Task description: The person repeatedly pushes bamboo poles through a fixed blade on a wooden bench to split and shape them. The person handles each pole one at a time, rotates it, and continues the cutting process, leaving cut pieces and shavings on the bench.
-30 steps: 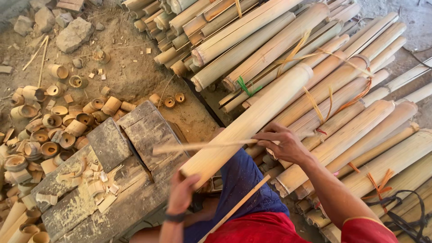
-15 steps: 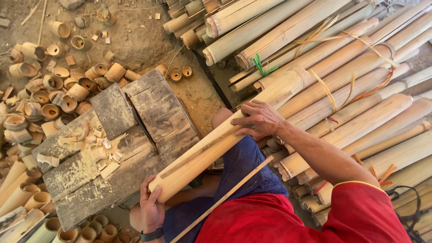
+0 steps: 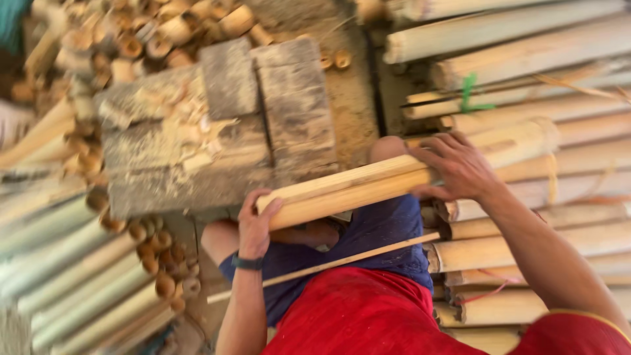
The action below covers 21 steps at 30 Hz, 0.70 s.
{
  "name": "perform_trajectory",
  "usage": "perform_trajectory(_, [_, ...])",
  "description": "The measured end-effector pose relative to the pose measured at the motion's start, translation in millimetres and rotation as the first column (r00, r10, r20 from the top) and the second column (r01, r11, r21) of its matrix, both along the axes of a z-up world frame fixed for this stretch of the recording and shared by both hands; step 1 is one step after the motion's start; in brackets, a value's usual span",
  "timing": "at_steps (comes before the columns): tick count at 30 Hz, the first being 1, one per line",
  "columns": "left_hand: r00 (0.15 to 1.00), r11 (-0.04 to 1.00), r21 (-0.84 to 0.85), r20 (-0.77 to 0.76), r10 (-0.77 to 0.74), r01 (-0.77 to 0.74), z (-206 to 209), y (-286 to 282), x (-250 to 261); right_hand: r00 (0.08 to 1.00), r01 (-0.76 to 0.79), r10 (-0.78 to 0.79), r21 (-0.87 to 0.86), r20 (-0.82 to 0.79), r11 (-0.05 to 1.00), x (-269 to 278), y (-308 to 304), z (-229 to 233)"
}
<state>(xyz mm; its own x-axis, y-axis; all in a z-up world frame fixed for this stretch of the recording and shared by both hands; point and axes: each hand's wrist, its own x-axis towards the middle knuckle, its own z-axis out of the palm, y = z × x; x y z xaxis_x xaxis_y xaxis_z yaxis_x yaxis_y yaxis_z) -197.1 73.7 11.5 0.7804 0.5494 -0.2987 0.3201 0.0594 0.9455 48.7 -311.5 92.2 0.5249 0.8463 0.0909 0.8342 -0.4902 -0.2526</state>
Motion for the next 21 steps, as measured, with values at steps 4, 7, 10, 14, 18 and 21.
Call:
perform_trajectory(4, [0.992,0.963,-0.268,0.107,0.069,-0.038,-1,-2,8,0.995,0.101,-0.096,-0.209,0.033,0.973,-7,-2,-8])
perform_trajectory(7, [0.977,0.961,-0.275,0.195,0.085,-0.029,4,-2,15,0.989,0.147,-0.142,-0.203,0.038,0.968,-8,-1,-14])
perform_trajectory(10, [0.94,0.835,-0.543,0.232,0.251,-0.088,17,-3,18,0.981,0.19,-0.196,-0.203,-0.007,0.96,-8,4,-14])
perform_trajectory(14, [0.956,0.85,-0.523,0.215,0.198,-0.058,29,6,12,0.984,0.175,-0.169,-0.142,0.053,0.974,-13,13,-9])
perform_trajectory(18, [0.916,0.787,-0.594,0.201,0.346,-0.167,30,52,-6,0.97,0.138,-0.123,-0.062,0.21,0.988,-30,38,-9])
perform_trajectory(21, [0.938,0.79,-0.59,0.152,0.313,-0.168,36,89,-25,0.993,0.119,-0.118,-0.12,0.013,0.986,-52,58,0])
